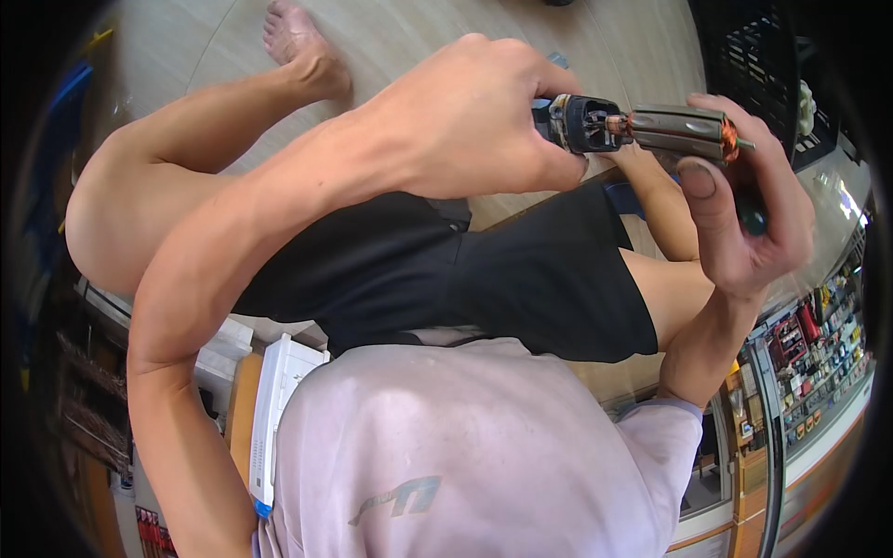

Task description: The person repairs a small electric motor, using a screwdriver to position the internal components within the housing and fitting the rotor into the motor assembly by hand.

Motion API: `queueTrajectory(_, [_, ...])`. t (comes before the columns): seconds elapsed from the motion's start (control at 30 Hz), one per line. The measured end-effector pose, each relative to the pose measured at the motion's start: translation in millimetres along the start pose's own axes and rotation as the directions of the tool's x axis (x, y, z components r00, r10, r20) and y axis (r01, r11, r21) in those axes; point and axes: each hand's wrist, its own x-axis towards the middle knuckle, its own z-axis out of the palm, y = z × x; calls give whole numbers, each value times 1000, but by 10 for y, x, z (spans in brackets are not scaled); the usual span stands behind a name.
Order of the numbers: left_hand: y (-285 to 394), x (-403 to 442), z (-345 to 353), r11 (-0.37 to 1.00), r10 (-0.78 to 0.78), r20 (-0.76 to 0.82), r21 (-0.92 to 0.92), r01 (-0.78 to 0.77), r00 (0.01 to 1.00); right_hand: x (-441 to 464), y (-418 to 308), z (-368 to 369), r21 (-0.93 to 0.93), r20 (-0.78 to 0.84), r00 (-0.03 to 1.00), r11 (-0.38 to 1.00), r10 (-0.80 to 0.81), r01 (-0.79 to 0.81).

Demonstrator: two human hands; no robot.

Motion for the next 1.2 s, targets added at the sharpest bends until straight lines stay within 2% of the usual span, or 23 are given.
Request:
queueTrajectory(0.1, [39, -8, -22, 1000, -10, 3, 4, 10, 1000, -8, 67, 70, 57, -48, 999, 998, -1, 4])
queueTrajectory(0.2, [39, -14, -26, 1000, -12, -11, 2, 12, 1000, 31, 3, 139, 61, -48, 998, 997, 50, -47])
queueTrajectory(0.43, [-23, -9, -14, 999, 21, -18, -38, -21, 1000, 60, 3, 179, 18, -35, 999, 999, 39, -39])
queueTrajectory(0.5, [-30, -10, -17, 998, 29, -4, -47, -29, 1000, 37, -18, 184, 88, -71, 990, 989, 124, -117])
queueTrajectory(0.6, [-31, -8, -23, 997, 15, 24, -73, -13, 1000, -39, 86, 260, 199, -287, 898, 938, 334, -285])
queueTrajectory(0.63, [-33, -10, -19, 996, 14, 27, -90, -11, 1000, -28, 8, 118, 306, -134, 852, 839, 506, -450])
queueTrajectory(0.7, [-20, -13, -23, 994, -6, 40, -113, 10, 999, -13, 80, 73, 482, -142, 837, 775, 529, -408])
queueTrajectory(0.73, [-5, -14, -30, 992, -24, 51, -120, 30, 998, 3, 83, 58, 595, -125, 795, 686, 594, -419])
queueTrajectory(0.83, [-85, 1, 22, 974, -16, 44, -224, 25, 999, 76, 49, 109, 715, -209, 749, 621, 628, -321])
queueTrajectory(0.87, [-120, 5, 44, 963, -3, 35, -271, 12, 999, 86, 44, 122, 714, -218, 749, 626, 625, -314])
queueTrajectory(0.97, [-114, -6, 29, 936, -44, 92, -343, 73, 995, 40, 154, 12, 759, -94, 865, 598, 492, -258])
queueTrajectory(1.07, [-128, -8, 24, 926, -39, 98, -370, 73, 994, 54, 63, -47, 867, 79, 908, 421, 412, -266])
queueTrajectory(1.2, [-129, 4, 15, 881, -48, 145, -460, 110, 988, 37, 73, -15, 875, 53, 920, 426, 389, -231])
